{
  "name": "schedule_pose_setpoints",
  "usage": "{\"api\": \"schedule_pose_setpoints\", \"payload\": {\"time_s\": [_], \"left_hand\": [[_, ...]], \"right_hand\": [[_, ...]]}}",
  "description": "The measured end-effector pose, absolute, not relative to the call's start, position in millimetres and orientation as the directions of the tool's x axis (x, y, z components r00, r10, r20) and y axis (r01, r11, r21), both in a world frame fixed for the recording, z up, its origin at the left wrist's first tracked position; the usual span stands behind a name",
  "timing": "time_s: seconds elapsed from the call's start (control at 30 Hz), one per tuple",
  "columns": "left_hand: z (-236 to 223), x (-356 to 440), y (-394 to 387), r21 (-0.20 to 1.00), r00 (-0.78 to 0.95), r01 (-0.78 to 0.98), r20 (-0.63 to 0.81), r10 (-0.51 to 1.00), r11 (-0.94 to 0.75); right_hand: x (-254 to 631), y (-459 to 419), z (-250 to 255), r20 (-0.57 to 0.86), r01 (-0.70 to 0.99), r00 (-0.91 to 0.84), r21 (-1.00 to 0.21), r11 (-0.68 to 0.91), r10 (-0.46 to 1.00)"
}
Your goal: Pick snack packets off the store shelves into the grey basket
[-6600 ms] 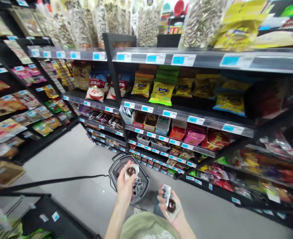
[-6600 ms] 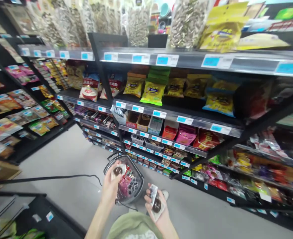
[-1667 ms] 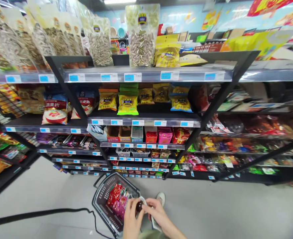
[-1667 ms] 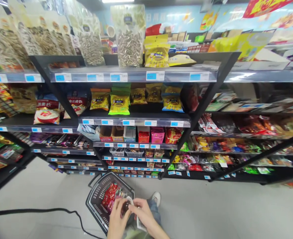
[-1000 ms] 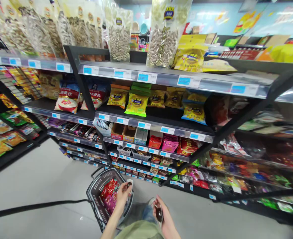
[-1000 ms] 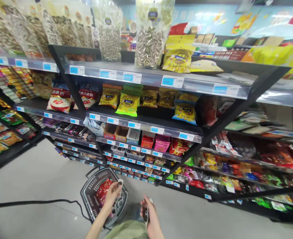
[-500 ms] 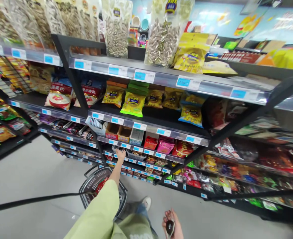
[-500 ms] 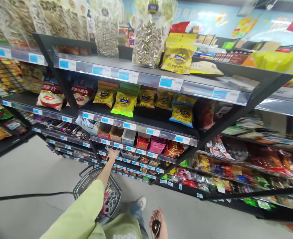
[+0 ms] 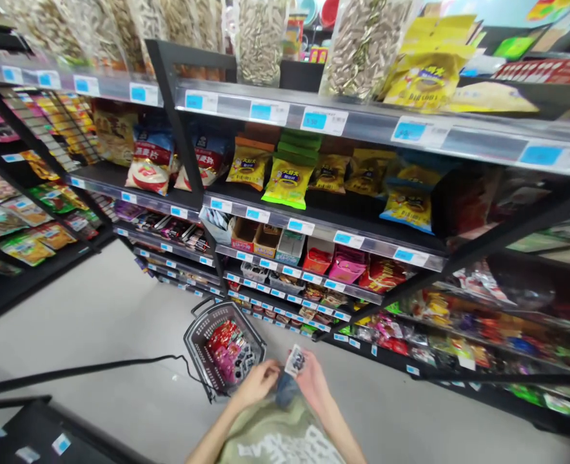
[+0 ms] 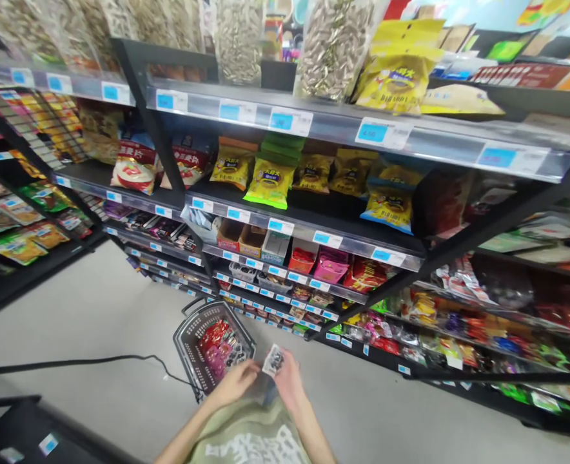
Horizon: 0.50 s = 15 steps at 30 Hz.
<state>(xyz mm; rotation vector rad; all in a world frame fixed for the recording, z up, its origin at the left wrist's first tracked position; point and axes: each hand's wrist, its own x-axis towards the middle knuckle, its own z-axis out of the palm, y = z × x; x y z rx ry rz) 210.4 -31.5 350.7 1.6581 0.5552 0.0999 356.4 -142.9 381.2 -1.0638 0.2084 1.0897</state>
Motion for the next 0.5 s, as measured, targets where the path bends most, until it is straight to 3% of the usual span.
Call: {"api": "schedule_pose_setpoints", "payload": {"time_s": [0.13,0.23,0.33,0.5], "left_hand": [[369,196,-21,0.98,0.788,0.116,-0.191,0.586,0.162],[379,176,-30,0.993,0.67,0.117,-0.09,0.737,0.015],[380,153,-44,0.983,0.661,0.161,-0.042,0.749,-0.086],[368,136,-56,0.988,0.681,0.147,-0.134,0.72,0.045]], "right_hand": [[329,-115,387,-0.438,-0.674,0.479,-0.738,-0.001,0.761],[301,-107,377,-0.362,-0.447,0.576,-0.89,-0.088,0.733],[276,-112,365,-0.221,-0.182,0.639,-0.974,-0.135,0.736],[257,-133,365,-0.065,0.104,0.588,-0.982,-0.156,0.806]]}}
